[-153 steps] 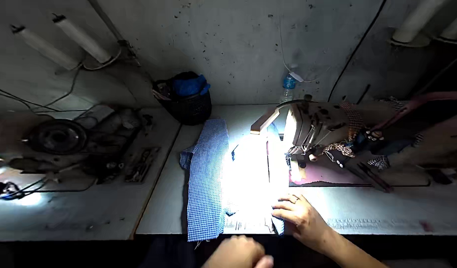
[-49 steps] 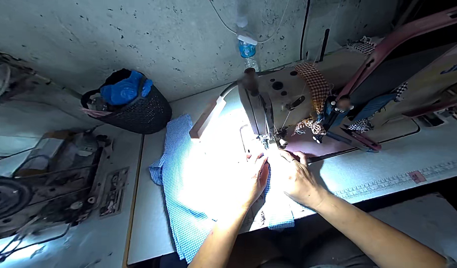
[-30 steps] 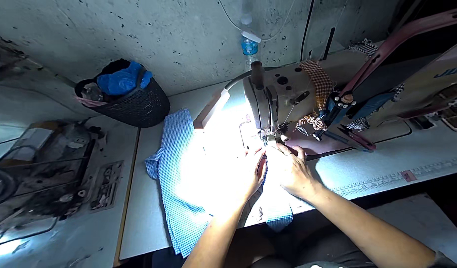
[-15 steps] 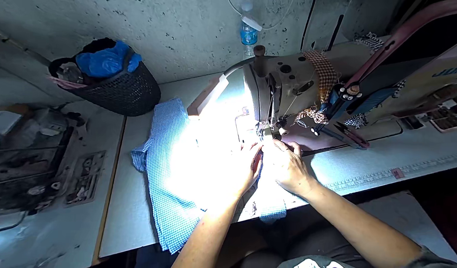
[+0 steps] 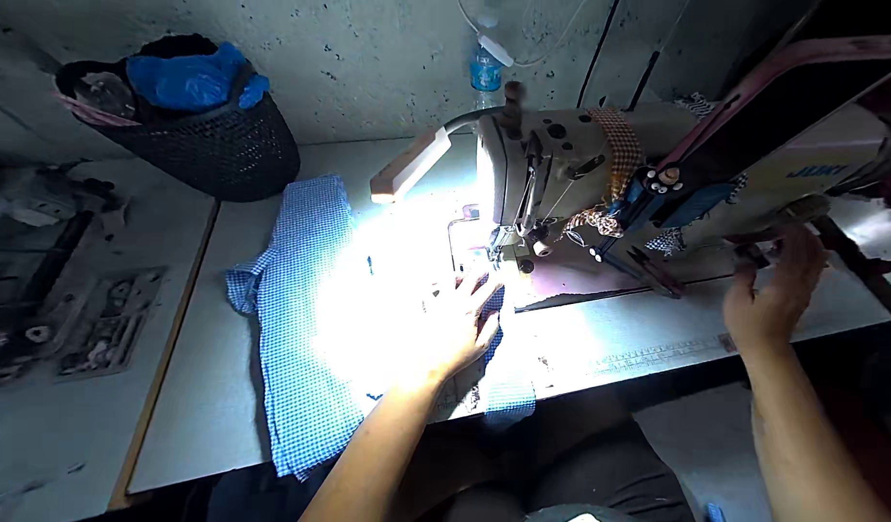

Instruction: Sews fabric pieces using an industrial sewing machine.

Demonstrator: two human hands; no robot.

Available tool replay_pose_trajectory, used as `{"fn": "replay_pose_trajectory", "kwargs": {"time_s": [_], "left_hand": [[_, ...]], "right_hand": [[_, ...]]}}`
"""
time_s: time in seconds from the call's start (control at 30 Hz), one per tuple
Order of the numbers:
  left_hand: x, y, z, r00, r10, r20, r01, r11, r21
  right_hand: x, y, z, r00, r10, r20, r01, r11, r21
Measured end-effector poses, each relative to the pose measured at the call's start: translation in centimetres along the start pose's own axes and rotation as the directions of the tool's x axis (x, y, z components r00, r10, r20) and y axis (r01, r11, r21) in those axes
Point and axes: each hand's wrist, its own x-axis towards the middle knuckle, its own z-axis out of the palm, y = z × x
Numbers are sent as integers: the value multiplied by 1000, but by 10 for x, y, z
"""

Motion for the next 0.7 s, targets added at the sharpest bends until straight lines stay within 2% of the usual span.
{"fn": "replay_pose_trajectory", "kwargs": {"time_s": [0.1, 0.17, 0.33, 0.7], "left_hand": [[-1, 3, -7, 996, -50, 67, 48, 998, 42], [-2, 4, -7, 993, -72, 91, 72, 997, 11], [-5, 4, -5, 994, -72, 82, 73, 997, -8], [-6, 0, 1, 998, -54, 40, 55, 998, -16]], "right_hand": [[7, 10, 4, 996, -86, 4, 86, 996, -6], [6, 3, 4, 997, -74, 32, 74, 997, 24], [-8, 9, 26, 999, -49, 11, 49, 998, 46], [-10, 9, 29, 999, -48, 5, 48, 999, 18]]}}
